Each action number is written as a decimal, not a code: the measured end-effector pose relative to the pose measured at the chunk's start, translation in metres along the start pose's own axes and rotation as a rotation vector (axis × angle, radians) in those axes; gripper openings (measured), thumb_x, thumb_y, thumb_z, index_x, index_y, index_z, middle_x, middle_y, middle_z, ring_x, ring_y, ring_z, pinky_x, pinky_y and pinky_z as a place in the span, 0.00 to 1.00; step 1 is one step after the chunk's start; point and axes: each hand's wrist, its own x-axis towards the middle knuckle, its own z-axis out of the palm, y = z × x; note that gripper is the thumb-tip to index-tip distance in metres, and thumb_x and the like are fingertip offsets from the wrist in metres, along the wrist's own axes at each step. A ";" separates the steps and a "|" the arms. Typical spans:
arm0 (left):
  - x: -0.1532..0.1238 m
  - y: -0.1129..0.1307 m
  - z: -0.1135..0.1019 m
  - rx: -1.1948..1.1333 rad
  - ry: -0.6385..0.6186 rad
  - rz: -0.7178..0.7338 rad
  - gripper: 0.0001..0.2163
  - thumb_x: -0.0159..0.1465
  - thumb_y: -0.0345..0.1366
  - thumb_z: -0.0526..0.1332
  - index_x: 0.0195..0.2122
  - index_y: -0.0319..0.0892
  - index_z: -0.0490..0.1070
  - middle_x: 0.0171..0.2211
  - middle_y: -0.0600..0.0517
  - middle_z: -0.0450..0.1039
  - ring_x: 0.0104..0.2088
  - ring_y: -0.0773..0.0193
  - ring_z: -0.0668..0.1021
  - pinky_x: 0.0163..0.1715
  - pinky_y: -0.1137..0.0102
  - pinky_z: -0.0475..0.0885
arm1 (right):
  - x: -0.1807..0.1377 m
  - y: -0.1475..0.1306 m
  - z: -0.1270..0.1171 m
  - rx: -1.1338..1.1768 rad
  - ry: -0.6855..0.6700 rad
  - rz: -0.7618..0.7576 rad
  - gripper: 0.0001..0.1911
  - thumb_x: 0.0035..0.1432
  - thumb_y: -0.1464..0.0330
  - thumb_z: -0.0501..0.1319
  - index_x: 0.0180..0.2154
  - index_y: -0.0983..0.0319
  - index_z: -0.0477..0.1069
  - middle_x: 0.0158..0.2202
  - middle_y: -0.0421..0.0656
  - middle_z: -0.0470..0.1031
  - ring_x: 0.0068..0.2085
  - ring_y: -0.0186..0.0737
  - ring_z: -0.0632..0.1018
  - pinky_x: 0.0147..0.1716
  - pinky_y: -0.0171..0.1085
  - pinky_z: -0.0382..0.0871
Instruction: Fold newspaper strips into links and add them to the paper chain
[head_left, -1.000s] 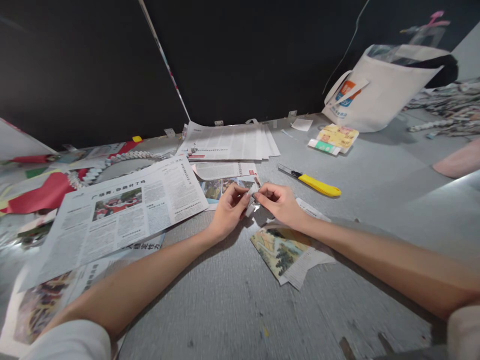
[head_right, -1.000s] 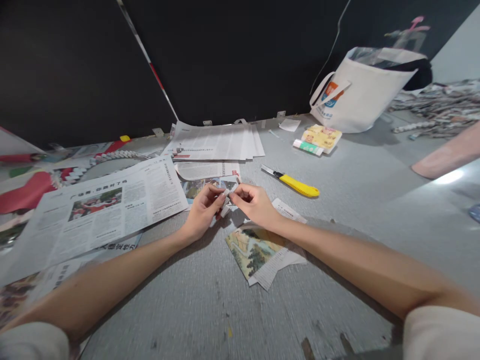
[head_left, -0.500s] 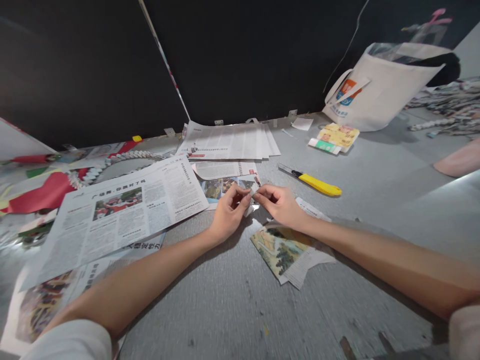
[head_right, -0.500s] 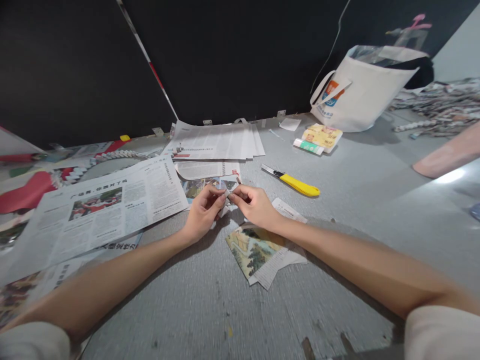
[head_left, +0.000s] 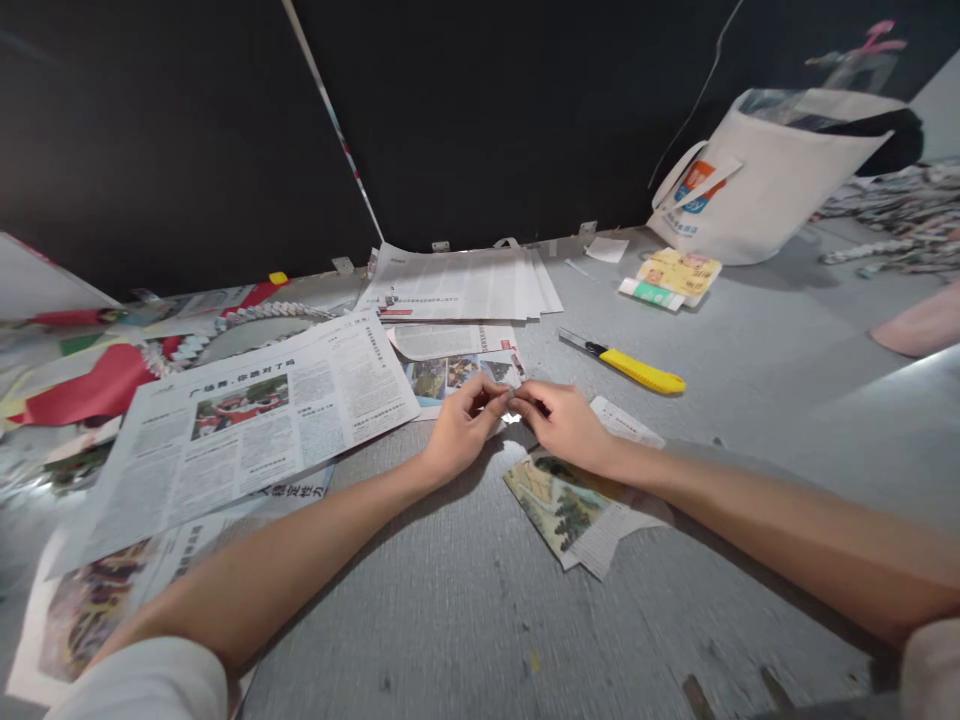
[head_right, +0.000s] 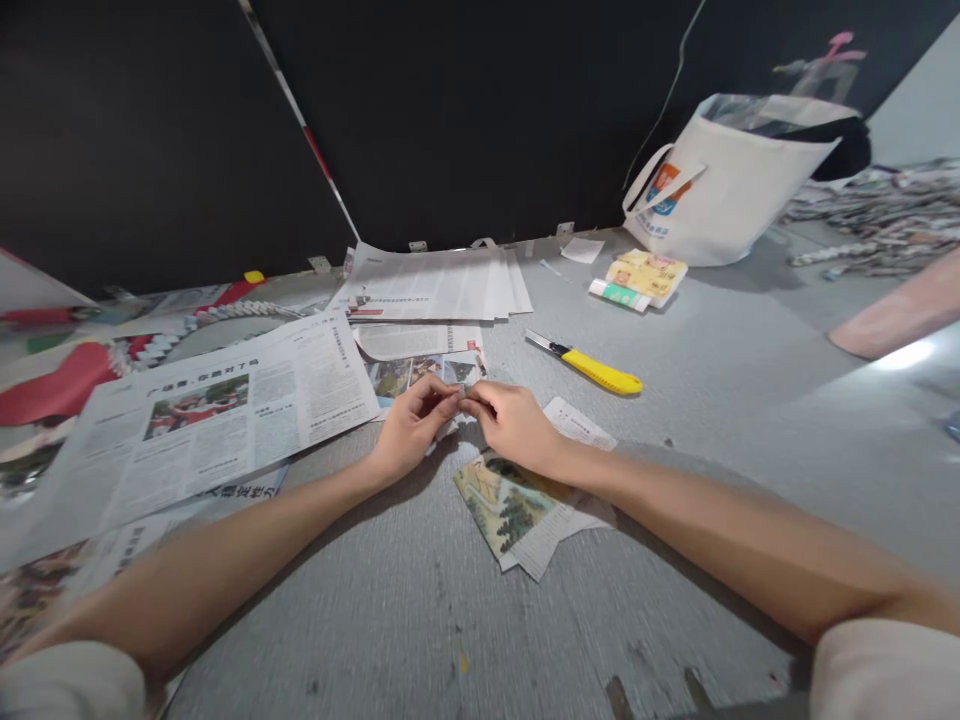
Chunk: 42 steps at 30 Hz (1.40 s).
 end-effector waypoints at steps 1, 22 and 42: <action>0.000 0.000 0.000 -0.003 -0.004 -0.005 0.14 0.71 0.49 0.65 0.39 0.42 0.71 0.29 0.55 0.68 0.28 0.68 0.67 0.29 0.72 0.62 | -0.001 0.002 0.001 -0.021 0.000 0.000 0.13 0.72 0.66 0.58 0.32 0.58 0.66 0.27 0.39 0.72 0.29 0.37 0.70 0.33 0.38 0.61; 0.002 0.001 0.002 -0.079 0.070 -0.086 0.13 0.71 0.48 0.64 0.40 0.43 0.70 0.25 0.58 0.63 0.22 0.70 0.65 0.23 0.72 0.60 | 0.003 0.002 0.003 0.032 -0.002 0.076 0.14 0.73 0.62 0.60 0.33 0.58 0.69 0.27 0.38 0.73 0.29 0.37 0.71 0.33 0.37 0.61; 0.006 0.007 -0.003 -0.076 0.013 -0.117 0.17 0.66 0.52 0.67 0.35 0.42 0.71 0.28 0.55 0.66 0.27 0.68 0.66 0.27 0.71 0.61 | 0.001 0.004 0.004 -0.023 -0.037 0.067 0.13 0.73 0.65 0.60 0.32 0.59 0.69 0.28 0.40 0.75 0.29 0.38 0.72 0.33 0.37 0.62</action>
